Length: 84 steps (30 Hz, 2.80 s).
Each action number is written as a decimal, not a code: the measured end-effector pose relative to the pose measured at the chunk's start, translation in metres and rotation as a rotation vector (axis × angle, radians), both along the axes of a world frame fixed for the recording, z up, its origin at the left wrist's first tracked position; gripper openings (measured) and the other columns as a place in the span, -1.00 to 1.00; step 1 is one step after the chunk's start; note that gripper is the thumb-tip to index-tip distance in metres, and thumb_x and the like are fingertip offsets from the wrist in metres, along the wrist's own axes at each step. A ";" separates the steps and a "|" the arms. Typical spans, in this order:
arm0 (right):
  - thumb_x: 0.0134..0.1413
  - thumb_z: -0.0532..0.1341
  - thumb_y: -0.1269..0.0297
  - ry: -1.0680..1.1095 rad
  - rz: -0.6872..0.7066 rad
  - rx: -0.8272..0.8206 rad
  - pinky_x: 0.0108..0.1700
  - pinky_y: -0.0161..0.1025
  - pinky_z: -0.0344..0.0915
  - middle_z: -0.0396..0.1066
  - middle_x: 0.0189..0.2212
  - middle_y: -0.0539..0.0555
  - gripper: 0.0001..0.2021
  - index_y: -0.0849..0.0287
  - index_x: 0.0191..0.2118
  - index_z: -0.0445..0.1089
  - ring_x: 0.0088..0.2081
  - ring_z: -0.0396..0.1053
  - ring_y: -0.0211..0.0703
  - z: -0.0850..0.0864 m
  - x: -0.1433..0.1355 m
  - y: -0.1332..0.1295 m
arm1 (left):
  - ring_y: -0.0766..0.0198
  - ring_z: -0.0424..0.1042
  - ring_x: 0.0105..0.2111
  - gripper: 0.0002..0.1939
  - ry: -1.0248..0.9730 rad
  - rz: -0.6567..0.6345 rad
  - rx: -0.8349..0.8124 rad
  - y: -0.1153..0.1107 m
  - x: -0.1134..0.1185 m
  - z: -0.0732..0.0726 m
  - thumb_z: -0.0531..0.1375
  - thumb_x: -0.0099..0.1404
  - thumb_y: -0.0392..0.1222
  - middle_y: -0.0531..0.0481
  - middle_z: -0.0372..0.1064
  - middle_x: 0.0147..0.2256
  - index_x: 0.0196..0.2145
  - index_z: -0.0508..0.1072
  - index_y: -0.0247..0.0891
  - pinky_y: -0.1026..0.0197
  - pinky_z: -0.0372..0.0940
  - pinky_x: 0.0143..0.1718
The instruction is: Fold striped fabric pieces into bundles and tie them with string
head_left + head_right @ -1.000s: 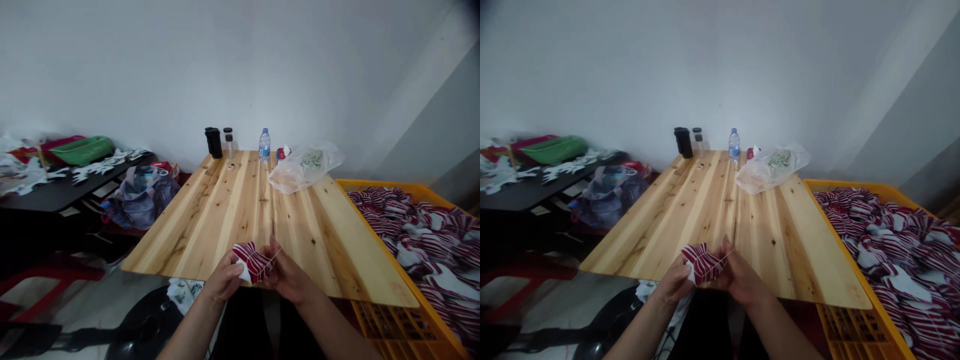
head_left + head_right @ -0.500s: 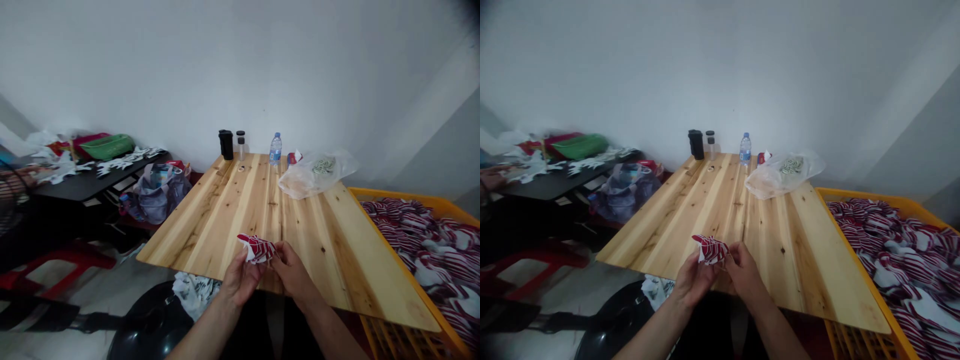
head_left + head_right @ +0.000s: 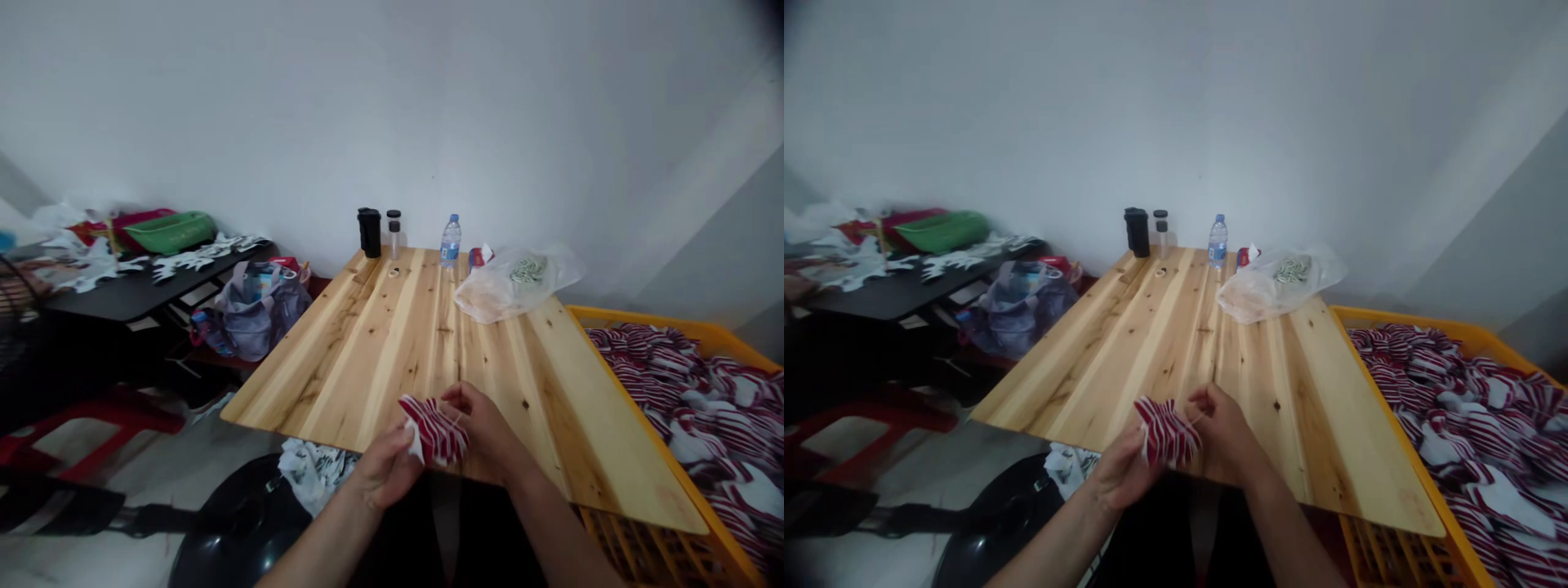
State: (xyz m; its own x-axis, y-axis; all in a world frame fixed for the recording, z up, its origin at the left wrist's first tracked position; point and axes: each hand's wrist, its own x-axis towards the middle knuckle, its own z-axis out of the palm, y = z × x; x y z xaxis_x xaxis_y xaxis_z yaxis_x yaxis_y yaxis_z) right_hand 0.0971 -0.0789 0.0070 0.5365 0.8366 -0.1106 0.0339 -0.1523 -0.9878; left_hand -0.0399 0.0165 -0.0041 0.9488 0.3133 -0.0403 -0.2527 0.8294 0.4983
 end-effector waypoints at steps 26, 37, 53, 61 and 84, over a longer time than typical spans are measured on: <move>0.20 0.20 0.16 0.045 -0.098 0.260 -0.24 -0.26 0.26 0.39 -0.26 -0.02 -0.81 0.03 -0.09 0.33 -0.35 0.29 -0.26 0.011 0.009 -0.022 | 0.15 0.45 -0.16 -0.58 0.052 0.091 0.224 0.014 0.002 0.008 0.27 0.24 -0.16 -0.15 0.47 -0.13 0.04 0.38 -0.26 0.16 0.28 -0.10; 0.28 0.11 0.25 -0.364 -0.009 0.304 -0.22 -0.23 0.31 0.38 -0.25 0.03 -0.84 0.04 -0.11 0.41 -0.28 0.35 -0.19 0.024 0.001 -0.027 | 0.10 0.42 -0.06 -0.46 0.053 0.087 0.313 0.015 -0.002 0.010 0.37 0.14 -0.12 -0.17 0.44 -0.06 0.06 0.38 -0.24 0.17 0.23 -0.05; 0.28 0.09 0.32 -0.388 0.317 0.246 -0.12 -0.18 0.26 0.32 -0.23 0.02 -0.94 0.08 -0.27 0.24 -0.20 0.30 -0.18 0.064 0.019 -0.015 | 0.16 0.44 -0.24 -0.50 0.140 0.092 0.377 0.014 -0.003 0.016 0.39 0.09 -0.03 -0.13 0.45 -0.21 -0.06 0.44 -0.29 0.19 0.29 -0.20; 0.28 0.09 0.23 -0.094 0.066 0.266 -0.17 -0.23 0.24 0.30 -0.35 -0.02 -0.91 0.07 -0.28 0.22 -0.26 0.28 -0.20 0.032 0.012 -0.027 | 0.22 0.45 -0.28 -0.69 0.192 0.271 0.403 0.029 0.016 0.030 0.31 0.18 -0.12 -0.09 0.48 -0.26 -0.15 0.44 -0.31 0.24 0.33 -0.24; 0.19 0.05 0.22 -0.550 -0.259 0.093 -0.25 -0.20 0.32 0.36 -0.39 -0.03 -0.81 0.10 -0.14 0.31 -0.36 0.39 -0.19 0.029 0.113 0.023 | 0.17 0.44 -0.21 -0.32 0.345 -0.130 1.232 0.044 0.027 0.055 0.25 0.04 -0.38 -0.06 0.40 -0.12 0.13 0.20 -0.20 0.19 0.31 -0.20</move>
